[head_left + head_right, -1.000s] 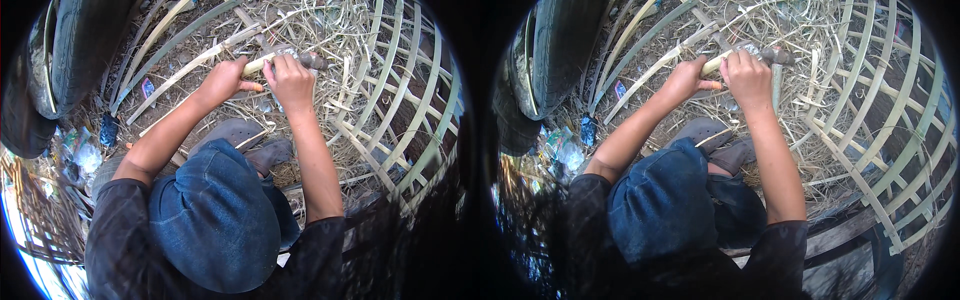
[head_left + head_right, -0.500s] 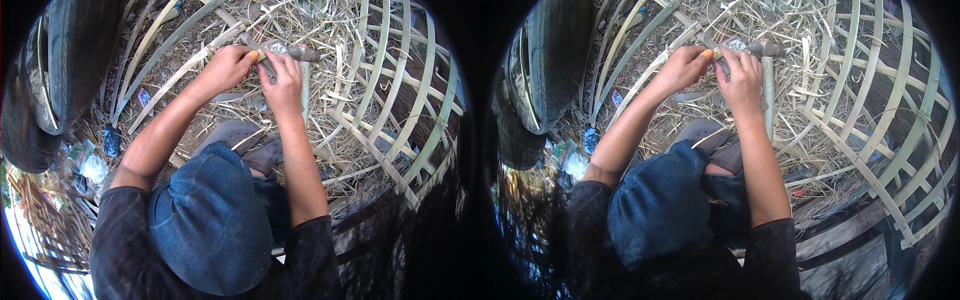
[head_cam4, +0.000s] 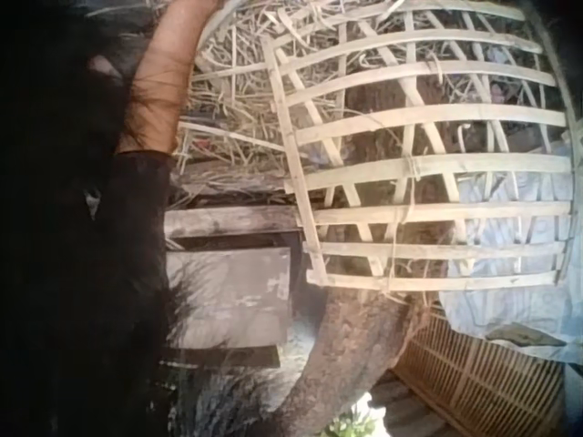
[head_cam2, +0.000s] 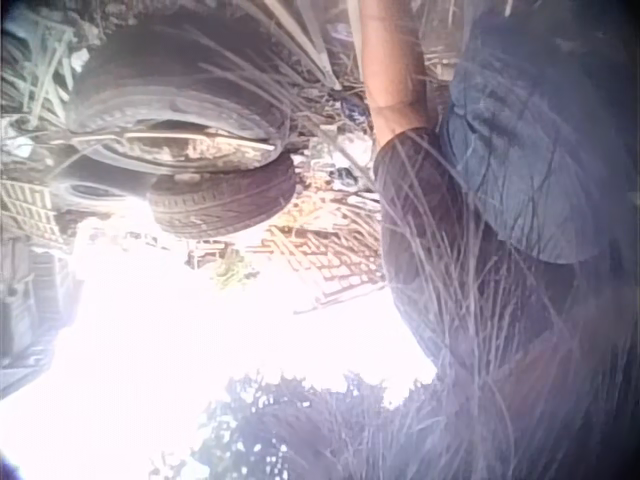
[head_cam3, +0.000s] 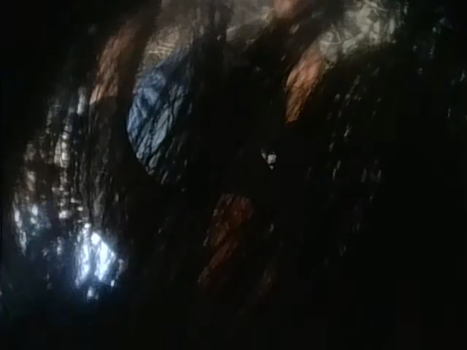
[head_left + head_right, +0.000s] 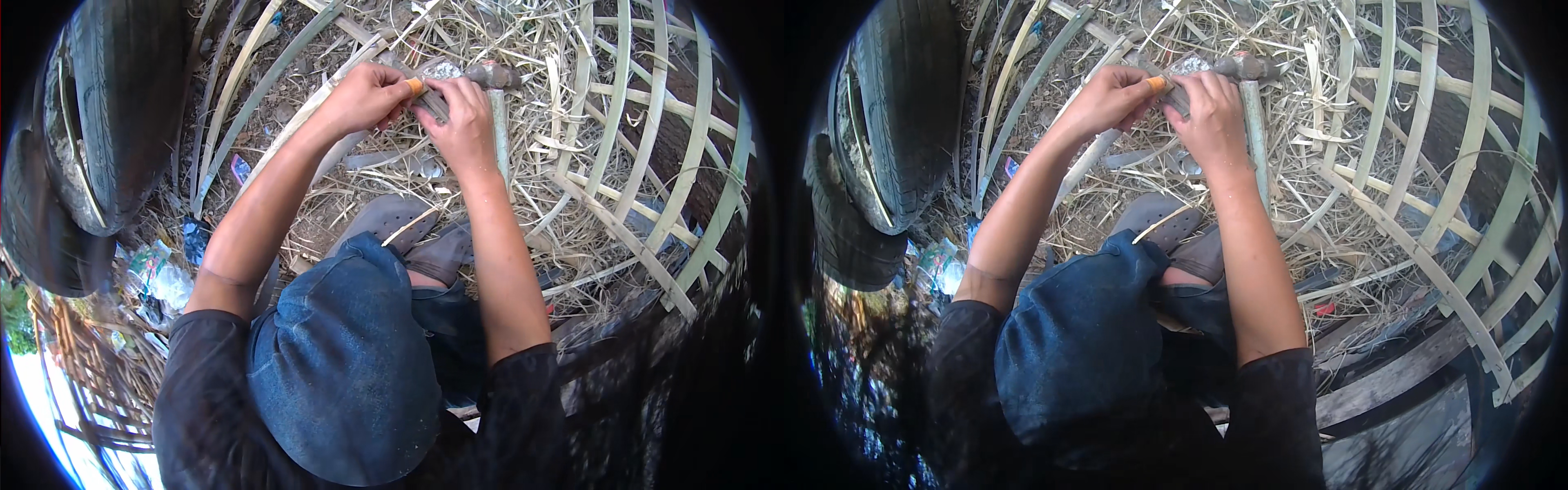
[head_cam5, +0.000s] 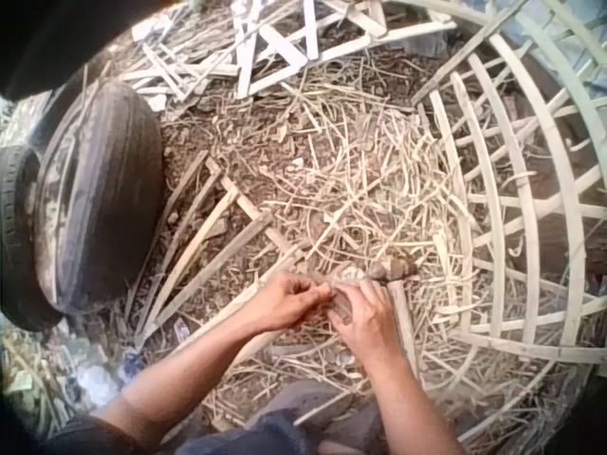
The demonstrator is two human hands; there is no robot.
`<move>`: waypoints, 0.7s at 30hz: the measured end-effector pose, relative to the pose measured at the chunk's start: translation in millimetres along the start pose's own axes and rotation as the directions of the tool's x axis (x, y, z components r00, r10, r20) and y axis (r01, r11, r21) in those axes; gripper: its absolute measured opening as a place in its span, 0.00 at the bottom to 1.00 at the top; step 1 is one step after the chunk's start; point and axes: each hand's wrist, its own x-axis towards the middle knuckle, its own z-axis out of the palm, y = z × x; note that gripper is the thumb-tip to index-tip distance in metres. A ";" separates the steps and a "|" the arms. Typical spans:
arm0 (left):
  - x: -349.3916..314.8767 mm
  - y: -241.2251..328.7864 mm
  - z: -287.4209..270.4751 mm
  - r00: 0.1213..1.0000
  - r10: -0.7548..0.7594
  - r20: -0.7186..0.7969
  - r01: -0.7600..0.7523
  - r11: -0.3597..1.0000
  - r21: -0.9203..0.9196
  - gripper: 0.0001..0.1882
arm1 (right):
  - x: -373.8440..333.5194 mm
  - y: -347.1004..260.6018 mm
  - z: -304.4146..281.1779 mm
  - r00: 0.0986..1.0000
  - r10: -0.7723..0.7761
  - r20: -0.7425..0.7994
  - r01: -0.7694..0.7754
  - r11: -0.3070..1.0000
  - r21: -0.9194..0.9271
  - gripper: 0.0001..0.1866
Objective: The person scrapes a wooden slat with a machete, then positions slats onto a wooden grid and hammers nails into them to secure the assembly.
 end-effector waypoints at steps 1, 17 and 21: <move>-1.5 2.7 0.5 1.000 0.021 -0.003 -0.021 0.999 0.024 0.19 | 0.6 -2.8 -1.0 0.999 0.035 0.000 -0.035 0.998 -0.057 0.17; -74.5 49.7 -36.5 0.973 0.207 0.099 -0.201 0.977 -0.074 0.17 | 35.2 -76.8 -101.6 0.669 0.171 0.723 -0.640 0.628 0.443 0.28; -77.2 52.0 -38.1 0.975 0.198 0.098 -0.191 0.979 -0.069 0.17 | 45.4 -51.0 -93.0 0.467 -0.184 0.865 -0.835 0.229 0.500 0.31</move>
